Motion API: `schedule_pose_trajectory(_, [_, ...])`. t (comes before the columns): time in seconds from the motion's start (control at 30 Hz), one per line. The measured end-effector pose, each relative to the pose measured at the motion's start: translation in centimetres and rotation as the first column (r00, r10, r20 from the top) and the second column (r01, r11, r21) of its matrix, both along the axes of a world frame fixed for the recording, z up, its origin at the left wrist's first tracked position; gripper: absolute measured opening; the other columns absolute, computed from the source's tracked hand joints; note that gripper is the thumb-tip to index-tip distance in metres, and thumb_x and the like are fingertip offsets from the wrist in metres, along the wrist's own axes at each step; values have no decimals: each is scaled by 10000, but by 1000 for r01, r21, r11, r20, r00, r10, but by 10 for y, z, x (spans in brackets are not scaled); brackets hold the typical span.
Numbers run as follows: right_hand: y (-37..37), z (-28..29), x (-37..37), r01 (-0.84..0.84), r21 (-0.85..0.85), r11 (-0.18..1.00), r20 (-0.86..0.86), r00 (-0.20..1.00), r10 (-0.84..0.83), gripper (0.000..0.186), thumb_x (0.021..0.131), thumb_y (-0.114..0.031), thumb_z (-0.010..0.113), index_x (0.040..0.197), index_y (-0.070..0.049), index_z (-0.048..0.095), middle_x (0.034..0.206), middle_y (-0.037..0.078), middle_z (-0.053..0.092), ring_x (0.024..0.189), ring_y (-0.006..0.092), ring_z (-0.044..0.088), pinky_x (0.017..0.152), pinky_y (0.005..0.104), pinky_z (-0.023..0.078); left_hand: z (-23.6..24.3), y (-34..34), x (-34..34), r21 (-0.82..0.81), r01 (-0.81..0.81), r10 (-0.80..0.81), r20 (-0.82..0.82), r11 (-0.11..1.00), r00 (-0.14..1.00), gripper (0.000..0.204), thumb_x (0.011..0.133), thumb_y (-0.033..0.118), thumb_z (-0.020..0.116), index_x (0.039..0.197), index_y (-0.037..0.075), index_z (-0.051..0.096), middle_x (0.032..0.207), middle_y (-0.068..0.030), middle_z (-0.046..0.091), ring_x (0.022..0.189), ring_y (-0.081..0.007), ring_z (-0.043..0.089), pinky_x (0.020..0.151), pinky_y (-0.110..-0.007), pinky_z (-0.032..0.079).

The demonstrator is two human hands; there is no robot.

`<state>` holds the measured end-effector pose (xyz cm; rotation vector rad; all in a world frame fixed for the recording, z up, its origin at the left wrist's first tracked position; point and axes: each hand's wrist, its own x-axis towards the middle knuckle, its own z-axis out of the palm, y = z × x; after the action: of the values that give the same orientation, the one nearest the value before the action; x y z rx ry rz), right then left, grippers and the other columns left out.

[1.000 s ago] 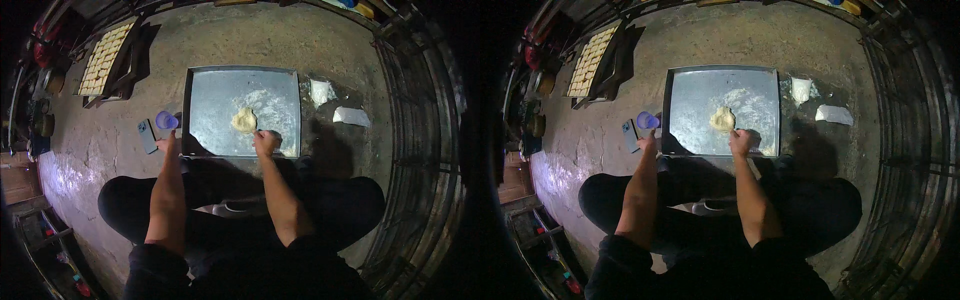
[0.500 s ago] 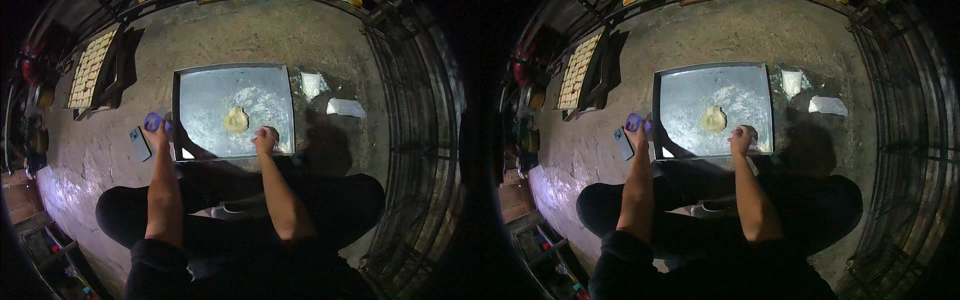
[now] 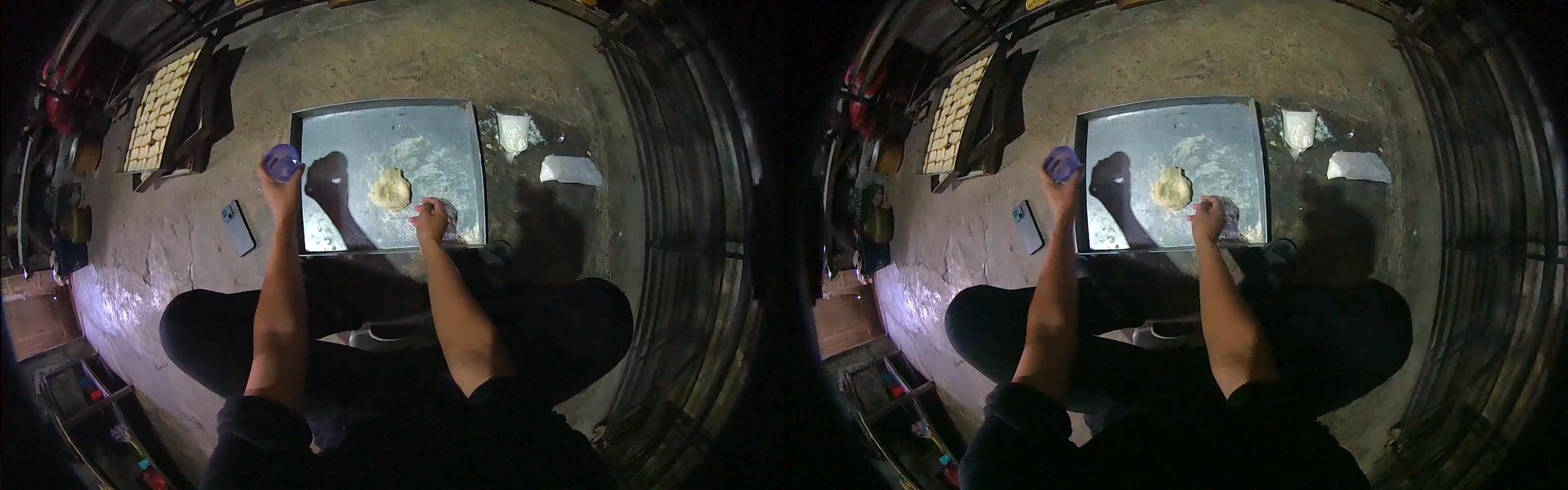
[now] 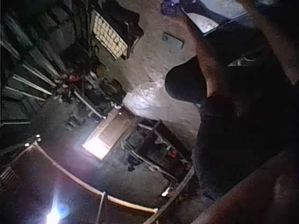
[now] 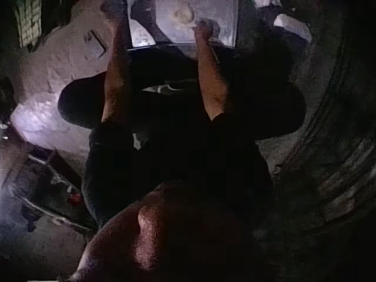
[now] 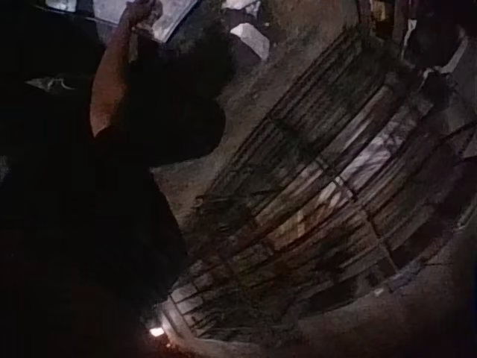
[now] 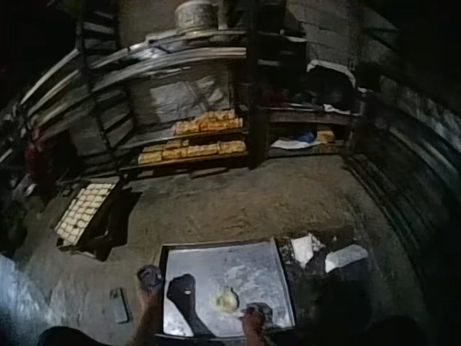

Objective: The person shapes and kneads a piece of dough on a metal tray, using their hands to roll and elongate it.

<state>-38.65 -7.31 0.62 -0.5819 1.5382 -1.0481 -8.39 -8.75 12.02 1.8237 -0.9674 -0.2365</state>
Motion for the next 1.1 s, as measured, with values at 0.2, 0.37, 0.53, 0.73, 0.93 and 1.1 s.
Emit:
schedule_pose_trajectory(0.2, [-2,-9,-1,-28,23,999,-20,999,28,179,998,-121,506,1104,-11,600,902,137,694,551,211,653,503,303,556,-10,-4,-47,118,375,-377,-7,919,926,774,670,118,826,1346,52,454,1208,-197,626,1143,-343,618,980,-404,478])
schedule_pose_trajectory(0.37, [2,-10,-12,-35,79,996,23,999,34,166,979,-147,568,1083,-26,613,877,132,692,537,216,654,440,322,507,-15,5,-73,336,446,-502,100,830,859,825,673,223,829,1388,115,433,1291,-125,607,1199,-321,580,1033,-552,370])
schedule_pose_trajectory(0.53, [3,1,-12,-45,138,989,56,998,38,211,993,-182,533,1124,-35,606,891,124,687,554,213,648,487,323,524,-14,1,-83,513,405,-592,275,757,758,835,673,281,824,1395,140,428,1302,-88,585,1235,-326,539,1058,-664,280])
schedule_pose_trajectory(0.73, [5,-10,-13,-70,126,989,83,995,60,192,993,-159,505,1111,-48,609,887,117,687,526,194,640,453,303,498,-5,-4,-92,553,415,-625,268,723,733,774,653,247,823,1349,207,486,1282,-79,580,1231,-332,533,1054,-668,294])
schedule_pose_trajectory(0.93, [7,-3,-7,-109,113,988,16,994,108,180,981,-161,513,1035,-37,632,847,124,695,538,208,654,464,309,504,-10,0,-95,560,417,-640,287,716,713,802,627,218,834,1351,229,488,1265,-80,573,1225,-346,526,1046,-676,301])
schedule_pose_trajectory(1.1, [8,-9,-8,-74,144,987,44,997,68,177,984,-155,507,1052,-39,623,867,123,692,551,204,656,480,314,512,-8,-2,-102,577,436,-663,264,690,700,801,633,211,836,1355,250,492,1267,-76,567,1230,-349,515,1066,-673,280])
